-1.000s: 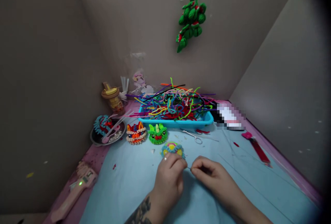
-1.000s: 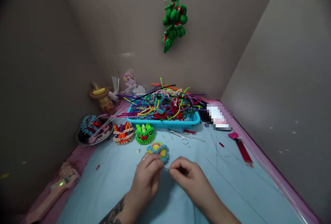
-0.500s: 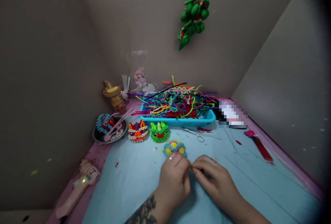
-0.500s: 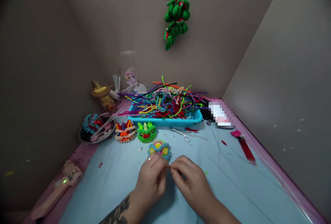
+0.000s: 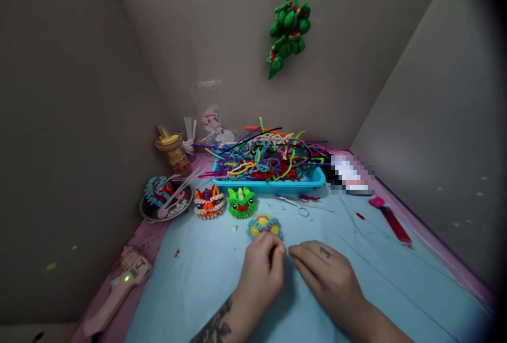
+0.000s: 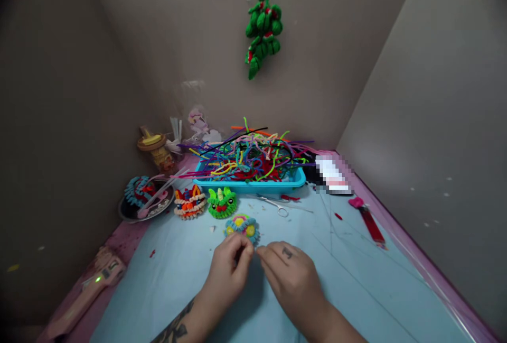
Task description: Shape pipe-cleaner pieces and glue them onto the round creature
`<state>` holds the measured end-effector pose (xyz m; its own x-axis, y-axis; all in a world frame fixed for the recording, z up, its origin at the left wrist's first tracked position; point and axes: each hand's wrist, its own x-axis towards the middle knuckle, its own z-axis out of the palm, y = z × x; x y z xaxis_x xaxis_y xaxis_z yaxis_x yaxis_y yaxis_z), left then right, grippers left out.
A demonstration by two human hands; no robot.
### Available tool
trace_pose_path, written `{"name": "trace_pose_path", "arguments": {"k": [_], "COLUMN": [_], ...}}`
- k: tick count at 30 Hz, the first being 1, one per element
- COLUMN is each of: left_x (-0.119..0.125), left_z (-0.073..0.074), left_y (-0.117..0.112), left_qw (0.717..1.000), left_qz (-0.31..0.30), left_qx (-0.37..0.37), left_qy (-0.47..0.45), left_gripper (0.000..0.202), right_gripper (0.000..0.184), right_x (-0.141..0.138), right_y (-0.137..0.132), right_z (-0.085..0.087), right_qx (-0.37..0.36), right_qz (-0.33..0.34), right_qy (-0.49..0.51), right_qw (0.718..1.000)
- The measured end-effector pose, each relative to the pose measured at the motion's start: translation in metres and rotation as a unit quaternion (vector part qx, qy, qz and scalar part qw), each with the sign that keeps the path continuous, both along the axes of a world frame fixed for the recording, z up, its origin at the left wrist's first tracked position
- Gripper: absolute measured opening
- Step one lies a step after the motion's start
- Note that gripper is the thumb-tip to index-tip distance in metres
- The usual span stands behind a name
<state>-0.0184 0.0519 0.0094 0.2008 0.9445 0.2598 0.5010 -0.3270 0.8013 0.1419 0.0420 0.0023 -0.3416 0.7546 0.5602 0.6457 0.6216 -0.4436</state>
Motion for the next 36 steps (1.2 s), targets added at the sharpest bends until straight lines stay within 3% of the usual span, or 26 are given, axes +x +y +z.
{"name": "trace_pose_path", "arguments": {"k": [10,17,23,28,32,36], "left_x": [-0.001,0.001,-0.006,-0.014,-0.016,-0.014], "left_z": [0.000,-0.005,-0.001,0.005,0.009,0.010], "left_y": [-0.002,-0.003,0.000,0.005,0.008,0.010], "left_qw": [0.993,0.982,0.976,0.989,0.996,1.000], "left_qz": [-0.032,-0.039,-0.065,-0.028,-0.006,0.002], "left_qx": [0.076,0.113,0.164,0.127,0.082,0.029], "left_qy": [0.080,0.146,0.128,0.065,0.024,0.010], "left_gripper": [0.017,0.020,0.020,0.017,0.018,0.021], "right_gripper": [0.013,0.017,0.020,0.018,0.016,0.015], "right_x": [0.001,-0.002,0.001,0.007,0.010,0.011], "right_y": [0.008,0.005,0.006,0.009,0.011,0.013], "right_z": [0.006,0.006,0.010,0.009,0.008,0.008], "right_qx": [-0.030,-0.033,-0.140,-0.187,-0.237,-0.311], "right_qz": [-0.016,-0.005,0.017,-0.002,-0.040,-0.081], "right_qy": [-0.069,-0.047,0.025,0.092,0.160,0.290], "right_qw": [0.997,0.998,0.990,0.978,0.957,0.901]}}
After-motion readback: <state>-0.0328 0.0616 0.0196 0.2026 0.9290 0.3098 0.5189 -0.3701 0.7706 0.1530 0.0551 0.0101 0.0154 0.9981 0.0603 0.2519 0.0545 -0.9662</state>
